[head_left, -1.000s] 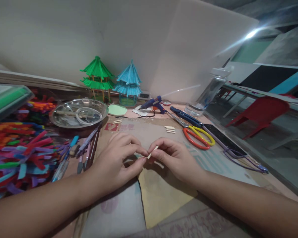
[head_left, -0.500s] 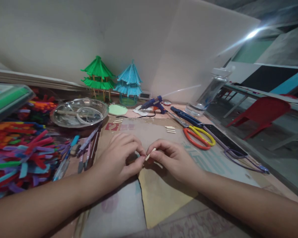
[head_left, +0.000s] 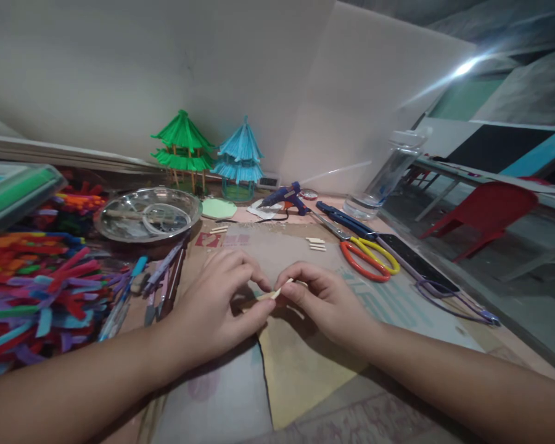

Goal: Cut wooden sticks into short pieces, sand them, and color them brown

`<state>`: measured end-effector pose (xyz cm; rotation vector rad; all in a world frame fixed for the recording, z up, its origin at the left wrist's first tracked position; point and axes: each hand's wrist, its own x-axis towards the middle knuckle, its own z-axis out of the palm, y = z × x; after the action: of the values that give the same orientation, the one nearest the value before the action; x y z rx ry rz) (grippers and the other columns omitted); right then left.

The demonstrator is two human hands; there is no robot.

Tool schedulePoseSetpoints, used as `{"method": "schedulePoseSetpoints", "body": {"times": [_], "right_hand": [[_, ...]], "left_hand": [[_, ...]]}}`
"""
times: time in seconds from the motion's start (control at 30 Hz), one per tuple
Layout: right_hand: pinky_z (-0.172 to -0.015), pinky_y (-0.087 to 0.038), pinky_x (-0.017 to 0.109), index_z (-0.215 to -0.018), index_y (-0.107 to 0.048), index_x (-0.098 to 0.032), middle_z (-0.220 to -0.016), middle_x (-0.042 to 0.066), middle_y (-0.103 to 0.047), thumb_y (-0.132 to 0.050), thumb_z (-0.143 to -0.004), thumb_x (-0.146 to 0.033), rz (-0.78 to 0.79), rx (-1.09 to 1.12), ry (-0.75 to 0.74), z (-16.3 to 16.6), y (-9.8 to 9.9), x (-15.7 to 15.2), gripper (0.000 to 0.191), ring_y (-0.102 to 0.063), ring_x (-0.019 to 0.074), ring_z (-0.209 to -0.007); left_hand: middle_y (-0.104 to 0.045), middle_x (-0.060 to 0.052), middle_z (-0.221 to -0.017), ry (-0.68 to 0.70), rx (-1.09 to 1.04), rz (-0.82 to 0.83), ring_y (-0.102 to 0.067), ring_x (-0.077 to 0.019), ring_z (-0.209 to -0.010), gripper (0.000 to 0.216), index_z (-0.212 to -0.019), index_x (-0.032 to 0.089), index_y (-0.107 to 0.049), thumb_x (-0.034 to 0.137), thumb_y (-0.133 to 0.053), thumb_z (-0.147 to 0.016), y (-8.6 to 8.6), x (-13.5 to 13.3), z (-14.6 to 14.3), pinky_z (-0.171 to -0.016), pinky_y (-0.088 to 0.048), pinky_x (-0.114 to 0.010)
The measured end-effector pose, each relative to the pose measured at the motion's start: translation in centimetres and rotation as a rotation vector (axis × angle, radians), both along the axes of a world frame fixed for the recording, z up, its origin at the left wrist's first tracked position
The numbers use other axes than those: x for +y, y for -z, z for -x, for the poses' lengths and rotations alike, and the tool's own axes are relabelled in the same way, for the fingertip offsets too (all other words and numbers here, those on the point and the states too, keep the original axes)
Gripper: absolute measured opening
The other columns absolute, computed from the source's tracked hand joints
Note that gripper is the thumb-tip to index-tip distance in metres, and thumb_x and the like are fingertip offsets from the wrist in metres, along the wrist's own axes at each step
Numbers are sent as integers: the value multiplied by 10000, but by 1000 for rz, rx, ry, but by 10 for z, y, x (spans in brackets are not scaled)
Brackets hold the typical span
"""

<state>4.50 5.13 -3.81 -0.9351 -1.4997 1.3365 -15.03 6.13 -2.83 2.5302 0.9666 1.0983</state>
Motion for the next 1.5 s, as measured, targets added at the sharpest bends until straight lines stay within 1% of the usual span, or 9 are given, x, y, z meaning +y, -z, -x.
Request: {"method": "schedulePoseSetpoints", "body": {"times": [0.33, 0.57, 0.67, 0.73, 0.87, 1.0, 1.07, 1.33, 1.5], "right_hand": [[-629, -489, 263, -787, -633, -194, -661, -19, -644, -654, -826, -298, -8, -47, 24, 1, -2, 2, 114, -617, 118, -633], [-632, -484, 254, -767, -624, -189, -687, -9, -653, -630, -828, -289, -109, -190, -6, 3, -6, 3, 117, -619, 125, -654], [-647, -495, 252, -746, -620, -187, -698, -1, -670, -618, -823, -265, -105, -252, -42, 4, -9, 5, 110, -637, 133, -679], [-653, -501, 255, -742, -616, -188, -697, 1, -672, -628, -819, -273, -84, -232, -51, 6, -10, 5, 115, -645, 135, -677], [-654, -503, 272, -774, -606, -192, -685, 0, -652, -659, -832, -385, 5, -58, -43, 7, -5, 2, 208, -642, 137, -658], [-642, -488, 268, -788, -627, -194, -672, -4, -626, -696, -812, -437, 36, 10, -2, 6, 1, 1, 255, -608, 132, -663], [-637, -479, 262, -798, -635, -199, -677, -6, -620, -709, -803, -434, 53, 42, 27, 6, 3, 1, 246, -597, 132, -677], [-641, -453, 252, -806, -648, -196, -684, -10, -609, -670, -837, -475, 65, 85, 8, 5, 5, 2, 282, -564, 117, -668], [-639, -452, 255, -808, -656, -196, -687, -9, -630, -679, -832, -465, 69, 82, 1, 5, 6, 2, 272, -580, 121, -669]], "left_hand": [[-616, 8, -843, 32, 22, -3, -549, -171, -858, 86, -847, 218, -670, 222, -608, -905, 1, 1, 1, -777, -389, -303], [-597, 2, -832, 34, 21, 13, -542, -164, -839, 155, -773, 202, -609, 172, -517, -894, -3, -2, 0, -764, -403, -293], [-591, 1, -822, 47, -10, 15, -544, -159, -823, 169, -744, 207, -563, 147, -479, -878, -7, -5, -1, -741, -425, -278], [-588, -4, -805, 49, -13, 25, -543, -163, -804, 180, -732, 208, -529, 148, -444, -879, -10, -7, -1, -725, -437, -282], [-583, -22, -794, -3, 6, 84, -541, -179, -790, 253, -739, 205, -527, 205, -370, -938, -9, -5, 1, -714, -449, -306], [-611, -22, -878, -34, -24, 77, -560, -199, -862, 65, -884, 219, -598, 243, -537, -886, -1, -2, 1, -756, -453, -325], [-613, -18, -897, -26, -17, 66, -565, -201, -884, 54, -899, 224, -606, 216, -593, -848, 1, -1, 1, -761, -448, -322], [-626, -13, -879, -7, 4, 57, -572, -190, -877, 21, -880, 224, -620, 224, -600, -885, 0, -1, 2, -789, -440, -315], [-621, -6, -836, 17, 21, 66, -561, -183, -855, 129, -835, 222, -620, 243, -538, -932, 0, 0, 2, -778, -421, -316]]}}
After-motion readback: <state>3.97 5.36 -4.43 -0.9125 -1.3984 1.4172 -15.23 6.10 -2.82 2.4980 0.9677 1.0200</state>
